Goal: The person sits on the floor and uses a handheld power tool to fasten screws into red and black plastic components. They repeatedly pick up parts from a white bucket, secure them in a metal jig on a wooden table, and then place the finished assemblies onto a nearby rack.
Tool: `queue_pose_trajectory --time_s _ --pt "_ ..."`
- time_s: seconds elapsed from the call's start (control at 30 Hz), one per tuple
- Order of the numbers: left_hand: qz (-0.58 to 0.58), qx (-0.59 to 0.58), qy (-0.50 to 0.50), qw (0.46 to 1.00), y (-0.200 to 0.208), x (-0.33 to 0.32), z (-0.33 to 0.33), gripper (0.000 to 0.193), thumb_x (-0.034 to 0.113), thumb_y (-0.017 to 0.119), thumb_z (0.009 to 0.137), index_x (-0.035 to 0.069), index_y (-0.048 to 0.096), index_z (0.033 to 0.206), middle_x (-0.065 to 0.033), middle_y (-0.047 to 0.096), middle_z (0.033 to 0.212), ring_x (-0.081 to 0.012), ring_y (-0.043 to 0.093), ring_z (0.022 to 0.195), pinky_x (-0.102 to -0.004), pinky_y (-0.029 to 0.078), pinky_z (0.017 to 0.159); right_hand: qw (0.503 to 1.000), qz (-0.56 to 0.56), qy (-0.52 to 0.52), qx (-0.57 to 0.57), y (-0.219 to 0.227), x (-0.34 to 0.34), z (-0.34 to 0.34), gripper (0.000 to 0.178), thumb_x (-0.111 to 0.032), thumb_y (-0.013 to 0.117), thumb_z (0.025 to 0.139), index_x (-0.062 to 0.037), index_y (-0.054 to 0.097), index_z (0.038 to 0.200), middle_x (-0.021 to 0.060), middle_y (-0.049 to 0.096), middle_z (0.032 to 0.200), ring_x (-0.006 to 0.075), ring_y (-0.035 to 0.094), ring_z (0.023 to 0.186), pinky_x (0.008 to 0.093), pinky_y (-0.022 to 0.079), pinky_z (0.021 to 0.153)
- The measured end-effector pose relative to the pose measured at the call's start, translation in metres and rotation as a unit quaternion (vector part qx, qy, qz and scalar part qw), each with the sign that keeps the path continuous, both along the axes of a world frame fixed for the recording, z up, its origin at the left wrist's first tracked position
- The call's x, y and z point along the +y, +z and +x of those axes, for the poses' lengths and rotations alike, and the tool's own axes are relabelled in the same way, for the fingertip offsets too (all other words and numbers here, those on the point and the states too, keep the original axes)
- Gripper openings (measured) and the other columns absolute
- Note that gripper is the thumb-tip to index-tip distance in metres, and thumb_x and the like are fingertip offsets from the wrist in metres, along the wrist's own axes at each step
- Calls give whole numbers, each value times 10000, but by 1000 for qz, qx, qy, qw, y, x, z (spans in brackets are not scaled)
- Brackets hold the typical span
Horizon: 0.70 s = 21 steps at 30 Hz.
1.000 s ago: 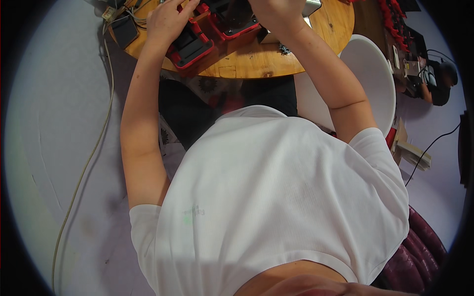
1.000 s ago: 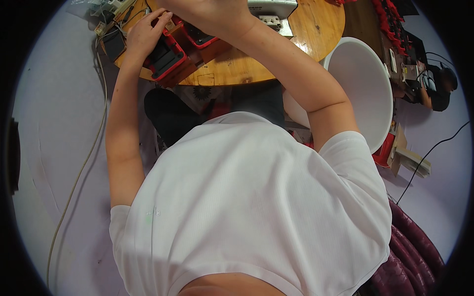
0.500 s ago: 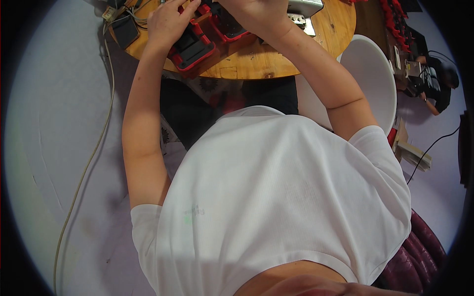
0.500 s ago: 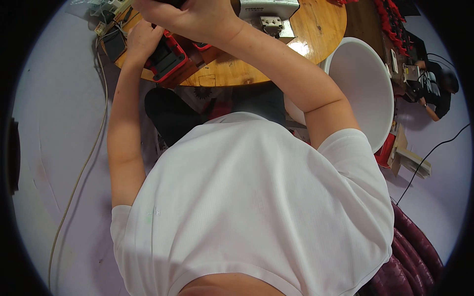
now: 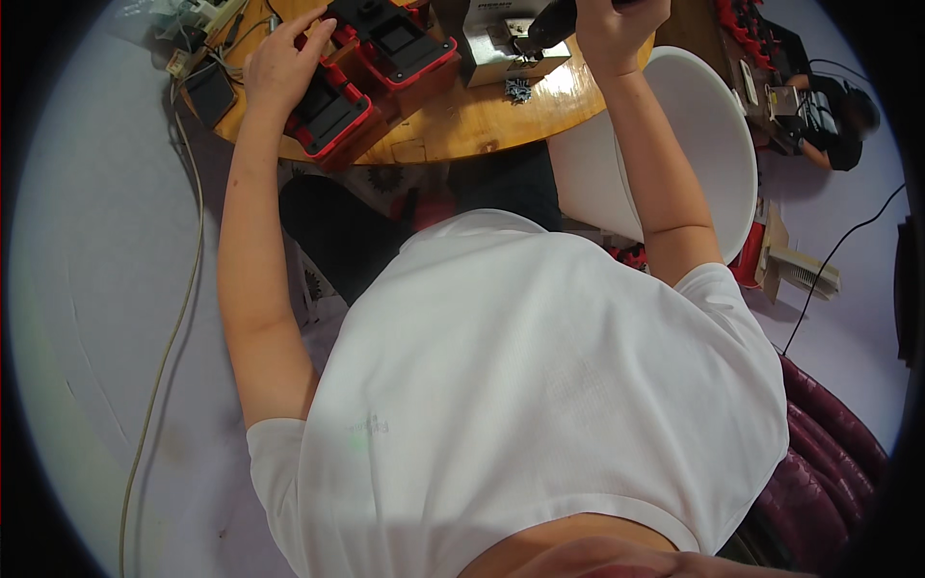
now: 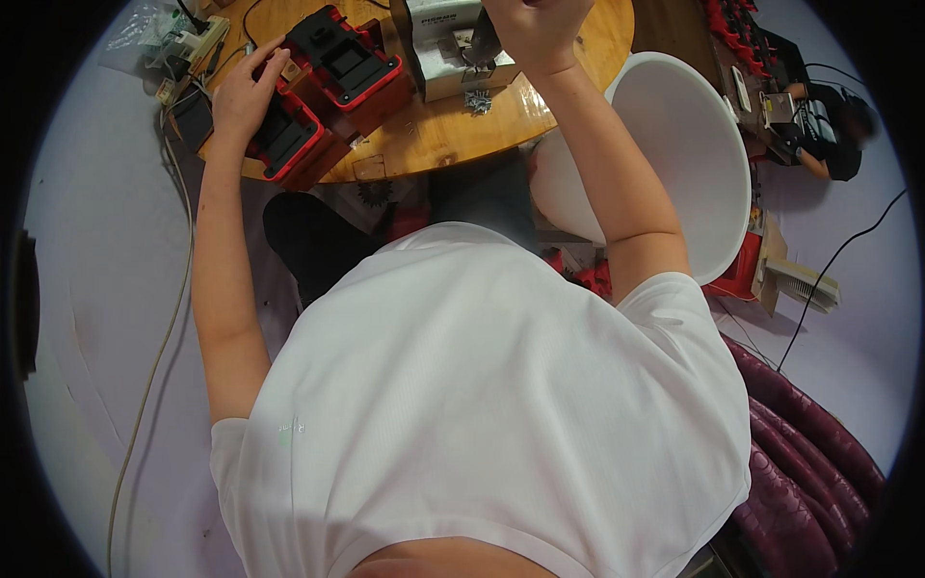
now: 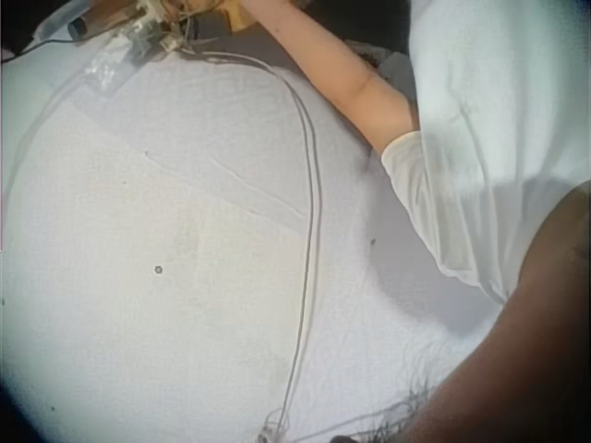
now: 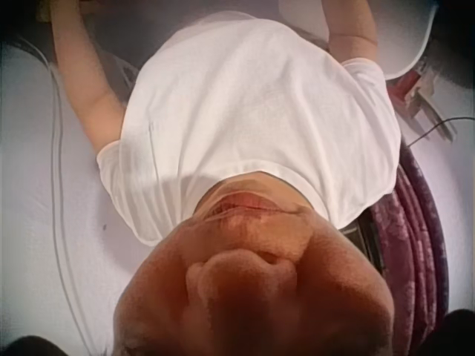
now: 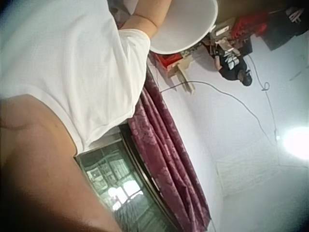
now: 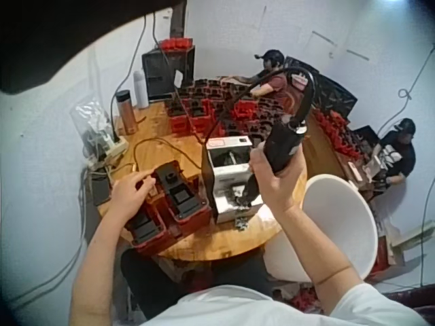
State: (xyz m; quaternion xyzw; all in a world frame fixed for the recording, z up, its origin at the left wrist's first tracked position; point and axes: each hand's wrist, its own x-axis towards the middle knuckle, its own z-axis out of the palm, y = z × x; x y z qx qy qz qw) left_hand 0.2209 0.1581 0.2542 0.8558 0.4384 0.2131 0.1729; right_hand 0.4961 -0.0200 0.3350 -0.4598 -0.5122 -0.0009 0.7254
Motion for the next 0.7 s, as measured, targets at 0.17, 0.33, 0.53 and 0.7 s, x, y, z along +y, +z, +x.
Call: queue_pose_trajectory --time_s 0.17,0.33,0.53,0.7 --pt "-3 3 12 1000 2 -3 -3 462 570 528 915 300 648 1269 -49 700 1125 -250 646 1079 -346 478 924 998 47 18 35 -15 6 -2 243 -74 693 871 -46 487 996 31 572 730 97 567 588 253 476 527" --pt "7 -2 0 1000 1 1 -1 464 578 528 913 300 649 1264 -59 703 1104 -260 651 1059 -349 484 905 991 -70 77 78 17 6 -10 233 -143 685 900 -54 486 981 30 563 688 108 564 552 273 475 502" --pt "33 -24 1 999 -6 1 -5 475 597 548 896 293 661 1244 -65 709 1068 -268 660 1027 -355 491 873 958 76 237 142 37 24 -89 276 -175 691 906 -52 476 1030 55 596 775 121 573 578 280 490 509" --pt "70 -7 -19 997 -11 7 -3 413 437 531 869 147 683 1121 -139 692 1072 -365 628 1023 -445 481 880 929 116 341 84 22 49 -120 299 -86 702 881 -47 464 1057 29 576 799 90 548 621 250 461 537"
